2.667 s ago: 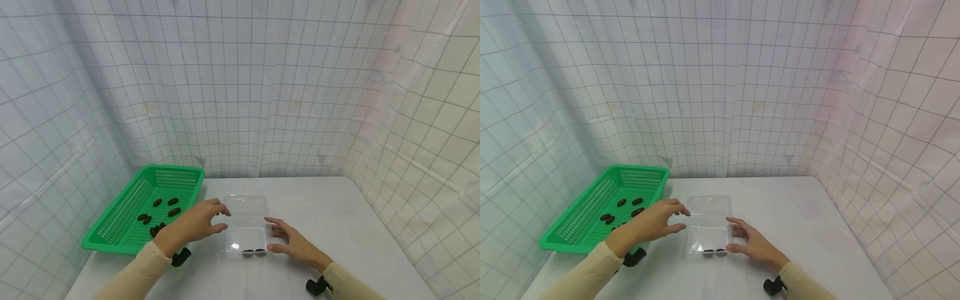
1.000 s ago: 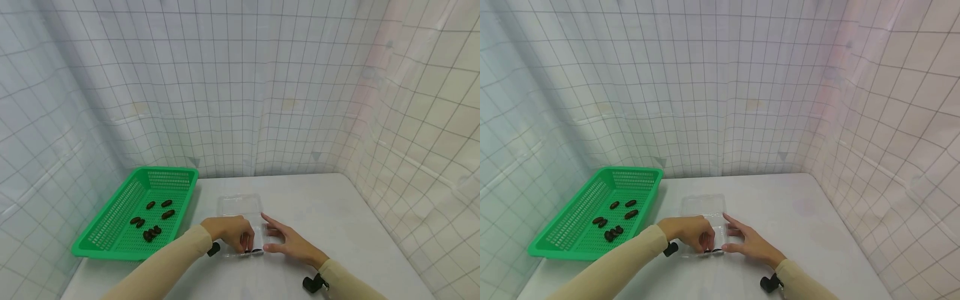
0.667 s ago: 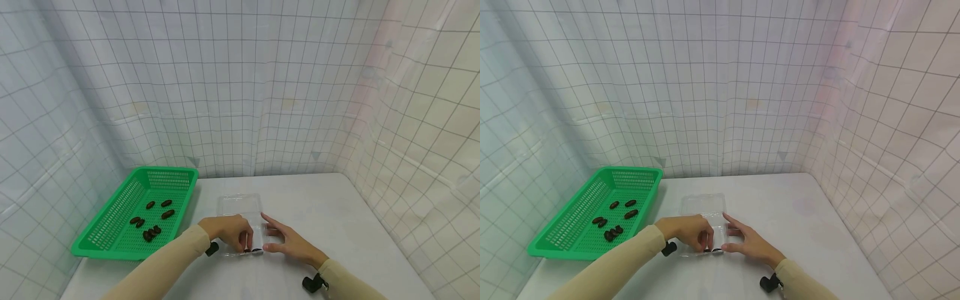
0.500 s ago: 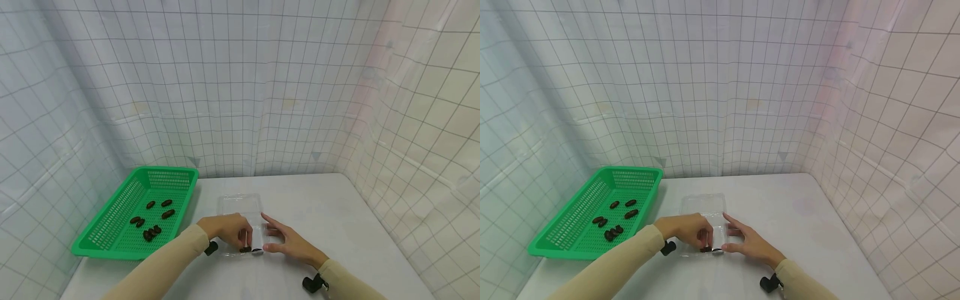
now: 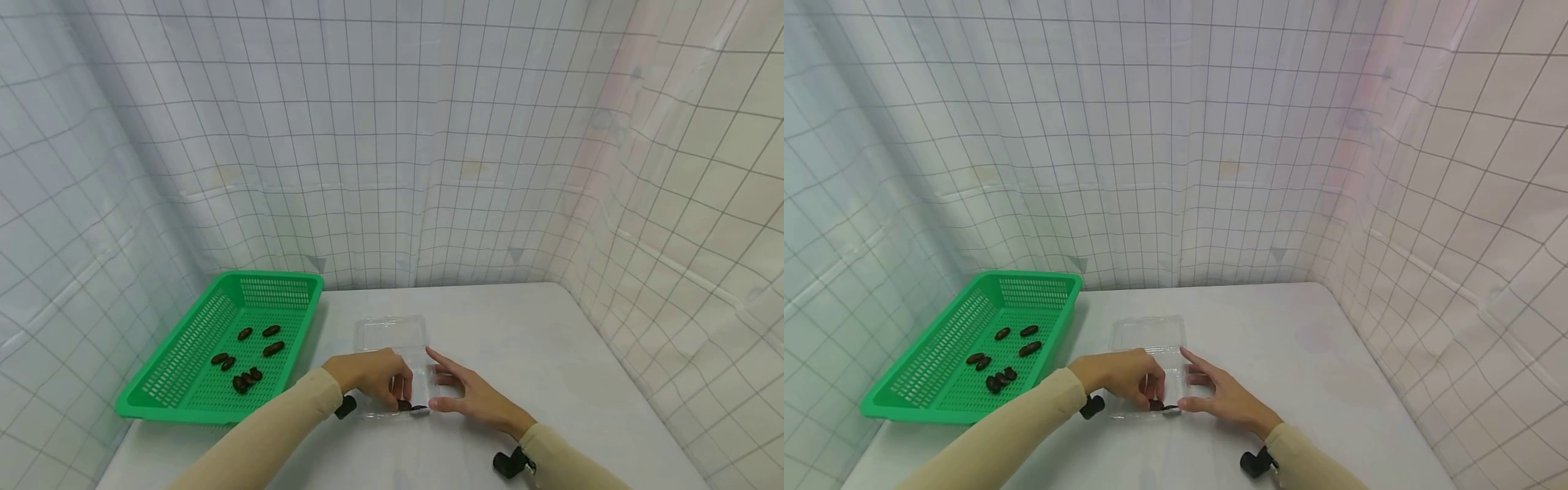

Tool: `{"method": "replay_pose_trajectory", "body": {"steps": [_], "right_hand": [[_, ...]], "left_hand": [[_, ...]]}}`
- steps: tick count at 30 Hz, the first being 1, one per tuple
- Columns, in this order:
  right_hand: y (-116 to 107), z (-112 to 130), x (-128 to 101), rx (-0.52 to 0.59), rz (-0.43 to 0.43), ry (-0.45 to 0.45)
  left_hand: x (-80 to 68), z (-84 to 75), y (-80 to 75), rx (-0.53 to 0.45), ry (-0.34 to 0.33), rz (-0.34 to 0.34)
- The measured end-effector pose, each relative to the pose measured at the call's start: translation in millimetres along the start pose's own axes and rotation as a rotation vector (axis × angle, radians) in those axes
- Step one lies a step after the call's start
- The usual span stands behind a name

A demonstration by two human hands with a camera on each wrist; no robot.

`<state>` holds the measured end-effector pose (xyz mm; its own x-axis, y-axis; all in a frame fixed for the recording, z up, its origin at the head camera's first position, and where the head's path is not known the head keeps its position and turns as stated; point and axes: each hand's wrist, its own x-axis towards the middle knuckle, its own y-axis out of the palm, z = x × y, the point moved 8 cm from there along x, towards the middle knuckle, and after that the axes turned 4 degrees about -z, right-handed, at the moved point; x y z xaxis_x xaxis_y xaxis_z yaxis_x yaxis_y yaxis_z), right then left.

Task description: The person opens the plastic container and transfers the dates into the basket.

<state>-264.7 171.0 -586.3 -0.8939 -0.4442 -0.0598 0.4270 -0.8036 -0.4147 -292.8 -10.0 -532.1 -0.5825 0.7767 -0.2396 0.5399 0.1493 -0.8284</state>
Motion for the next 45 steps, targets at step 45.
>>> {"method": "replay_pose_trajectory", "body": {"steps": [45], "right_hand": [[2, 1, -2, 0.002, 0.000, 0.022]], "left_hand": [[-81.5, -13.2, -64.0, 0.080, 0.075, -0.308]]}}
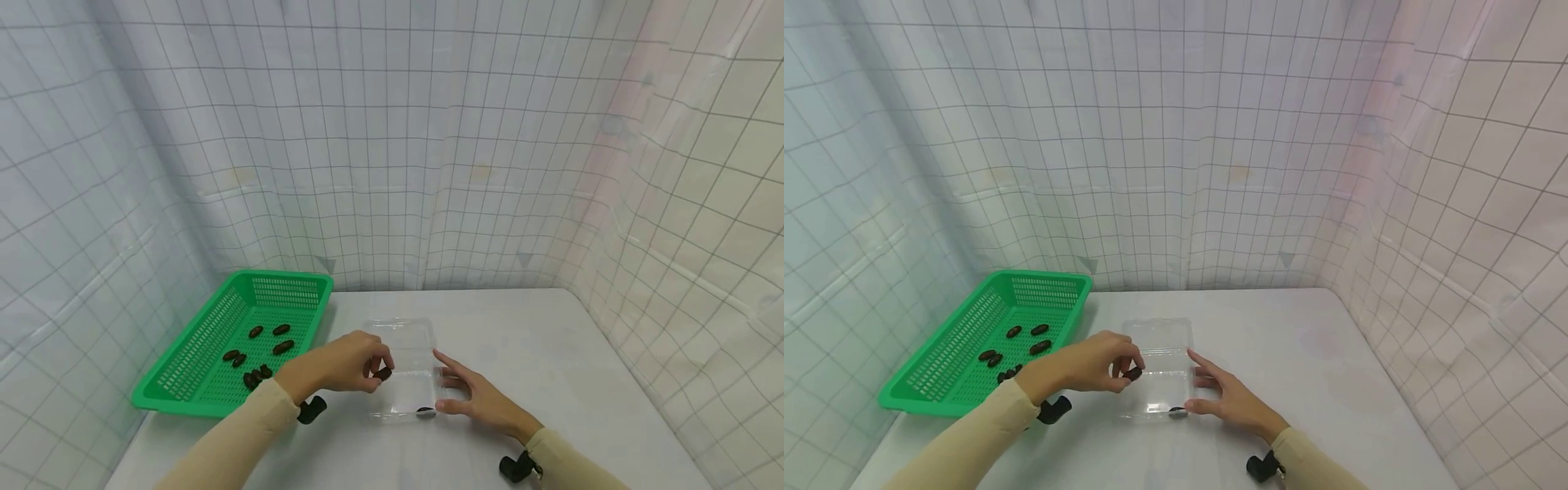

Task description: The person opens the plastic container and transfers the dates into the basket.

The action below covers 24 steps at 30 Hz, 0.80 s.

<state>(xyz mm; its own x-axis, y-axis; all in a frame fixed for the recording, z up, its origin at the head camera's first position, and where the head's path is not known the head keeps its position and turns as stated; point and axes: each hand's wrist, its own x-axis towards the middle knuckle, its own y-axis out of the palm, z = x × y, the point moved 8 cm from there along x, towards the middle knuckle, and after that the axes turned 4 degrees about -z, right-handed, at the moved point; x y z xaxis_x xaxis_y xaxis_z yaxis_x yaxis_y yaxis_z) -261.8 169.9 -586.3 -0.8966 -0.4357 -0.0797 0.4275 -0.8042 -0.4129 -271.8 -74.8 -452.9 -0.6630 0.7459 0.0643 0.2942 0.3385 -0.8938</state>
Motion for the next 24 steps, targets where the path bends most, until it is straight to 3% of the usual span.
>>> {"method": "replay_pose_trajectory", "body": {"steps": [6, 13, 24], "right_hand": [[0, 0, 0, 0.004, 0.001, -0.008], [0, 0, 0, 0.017, 0.007, -0.001], [1, -1, -1, 0.024, 0.009, -0.009]], "left_hand": [[-14.6, 0.4, -16.4, 0.008, 0.031, -0.065], [-35.0, 17.7, -32.3, 0.002, -0.023, -0.127], [-64.5, 36.7, -51.2, 0.033, -0.048, -0.226]]}}
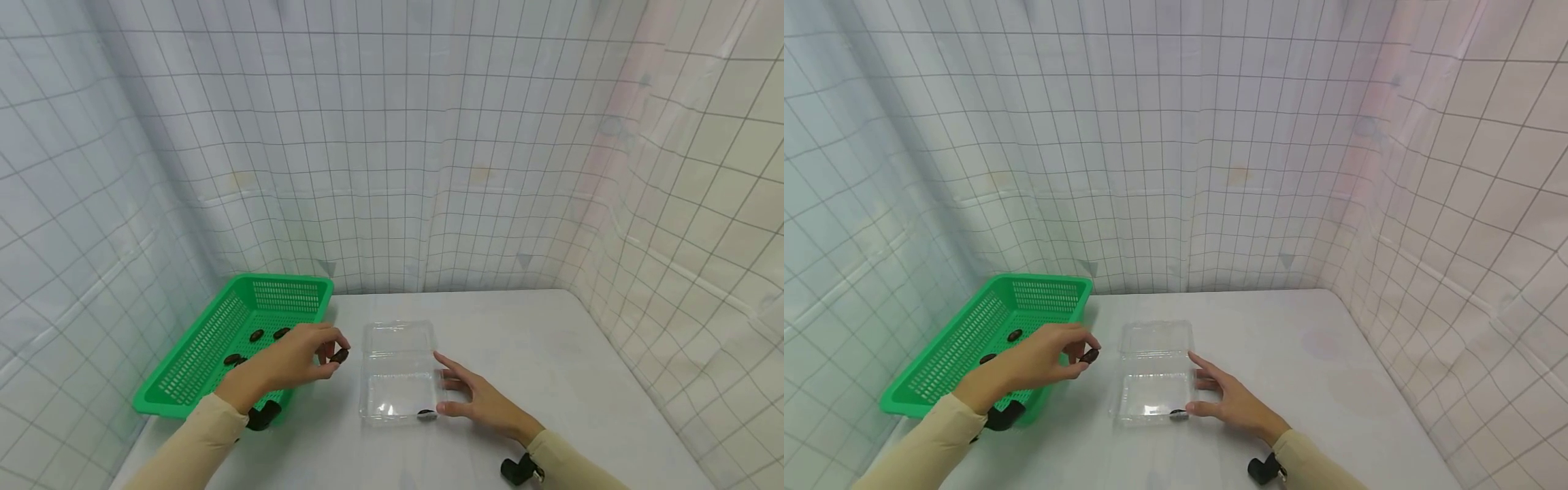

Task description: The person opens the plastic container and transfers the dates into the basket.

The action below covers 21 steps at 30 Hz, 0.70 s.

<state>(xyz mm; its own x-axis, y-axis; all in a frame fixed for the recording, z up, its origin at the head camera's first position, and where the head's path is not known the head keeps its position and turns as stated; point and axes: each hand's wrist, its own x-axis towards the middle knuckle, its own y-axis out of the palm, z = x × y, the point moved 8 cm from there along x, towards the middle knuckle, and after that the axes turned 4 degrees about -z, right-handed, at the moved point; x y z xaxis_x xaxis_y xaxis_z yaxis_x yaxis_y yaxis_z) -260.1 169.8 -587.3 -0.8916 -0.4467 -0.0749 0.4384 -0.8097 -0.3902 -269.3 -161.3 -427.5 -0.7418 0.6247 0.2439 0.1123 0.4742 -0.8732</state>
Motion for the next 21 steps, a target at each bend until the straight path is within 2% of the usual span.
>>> {"method": "replay_pose_trajectory", "body": {"steps": [6, 12, 21], "right_hand": [[0, 0, 0, -0.011, -0.005, -0.003], [0, -1, 0, -0.013, -0.009, -0.006], [-1, -1, 0, -0.021, -0.010, -0.010]], "left_hand": [[-13.7, 11.3, -12.5, 0.004, -0.023, -0.050], [-27.0, 28.7, -20.5, 0.028, -0.078, -0.078], [-40.3, 48.6, -36.0, 0.032, -0.117, -0.138]]}}
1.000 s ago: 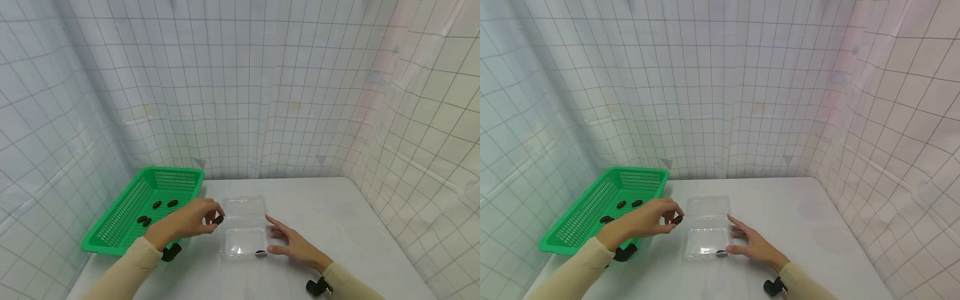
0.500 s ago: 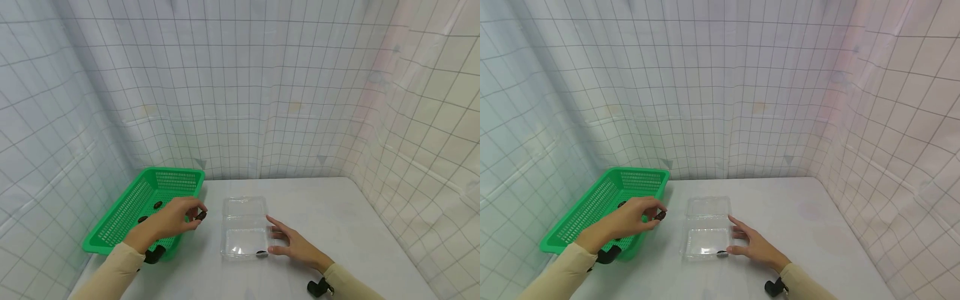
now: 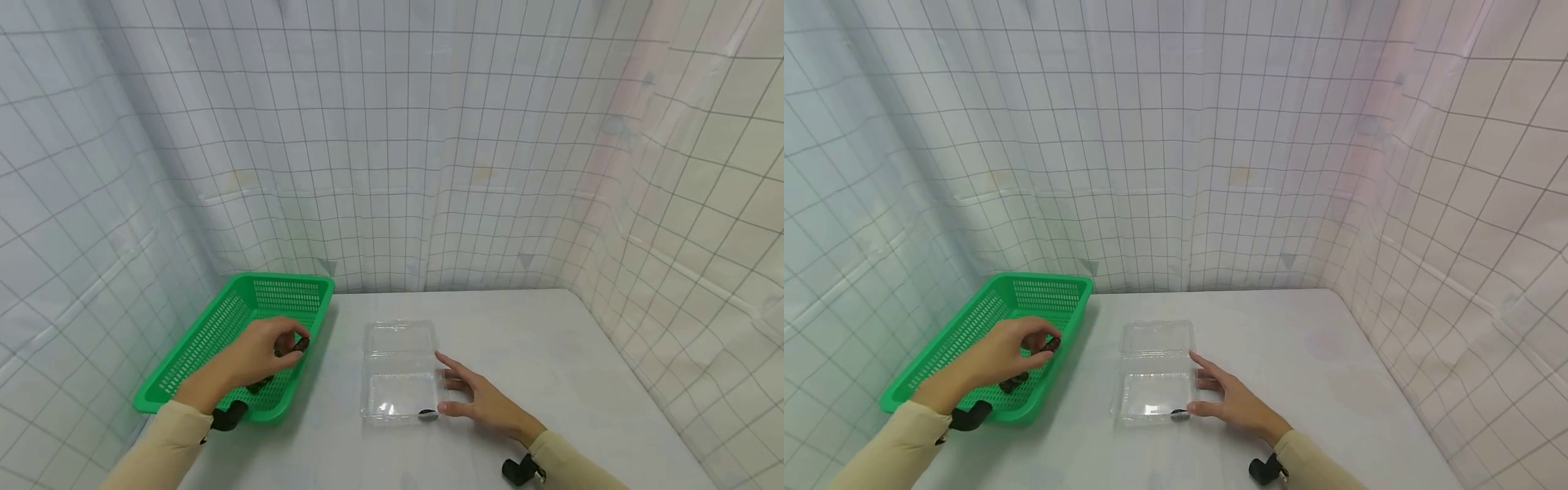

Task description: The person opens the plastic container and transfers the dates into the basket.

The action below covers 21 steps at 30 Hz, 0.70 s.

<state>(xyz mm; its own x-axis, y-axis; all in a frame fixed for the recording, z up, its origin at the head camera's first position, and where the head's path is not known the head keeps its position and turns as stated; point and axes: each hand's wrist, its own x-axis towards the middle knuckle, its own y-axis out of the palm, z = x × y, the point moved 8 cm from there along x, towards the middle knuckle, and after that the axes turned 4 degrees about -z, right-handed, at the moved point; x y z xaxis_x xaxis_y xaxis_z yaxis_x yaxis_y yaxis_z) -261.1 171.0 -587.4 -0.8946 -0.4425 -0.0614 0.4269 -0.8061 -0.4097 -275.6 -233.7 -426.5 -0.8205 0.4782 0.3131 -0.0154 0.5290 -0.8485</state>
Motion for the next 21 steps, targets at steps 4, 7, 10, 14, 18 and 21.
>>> {"method": "replay_pose_trajectory", "body": {"steps": [4, 7, 10, 14, 18, 21], "right_hand": [[0, -1, 0, 0.000, -0.004, -0.003], [0, -1, 0, 0.009, -0.003, -0.002], [0, -1, 0, 0.015, -0.002, 0.003], [1, -1, 1, 0.022, 0.007, 0.013], [2, -1, 1, 0.027, 0.007, 0.015], [2, -2, 0, 0.025, 0.001, 0.014]], "left_hand": [[-3.7, 12.7, -6.1, 0.034, -0.062, -0.007], [-5.8, 22.1, -8.6, 0.060, -0.096, -0.004], [-7.3, 31.6, -9.3, 0.063, -0.132, 0.007], [-8.8, 43.0, -7.8, 0.069, -0.179, 0.030], [-7.0, 52.4, -5.5, 0.073, -0.216, 0.048], [-3.7, 56.4, -4.4, 0.066, -0.229, 0.058]]}}
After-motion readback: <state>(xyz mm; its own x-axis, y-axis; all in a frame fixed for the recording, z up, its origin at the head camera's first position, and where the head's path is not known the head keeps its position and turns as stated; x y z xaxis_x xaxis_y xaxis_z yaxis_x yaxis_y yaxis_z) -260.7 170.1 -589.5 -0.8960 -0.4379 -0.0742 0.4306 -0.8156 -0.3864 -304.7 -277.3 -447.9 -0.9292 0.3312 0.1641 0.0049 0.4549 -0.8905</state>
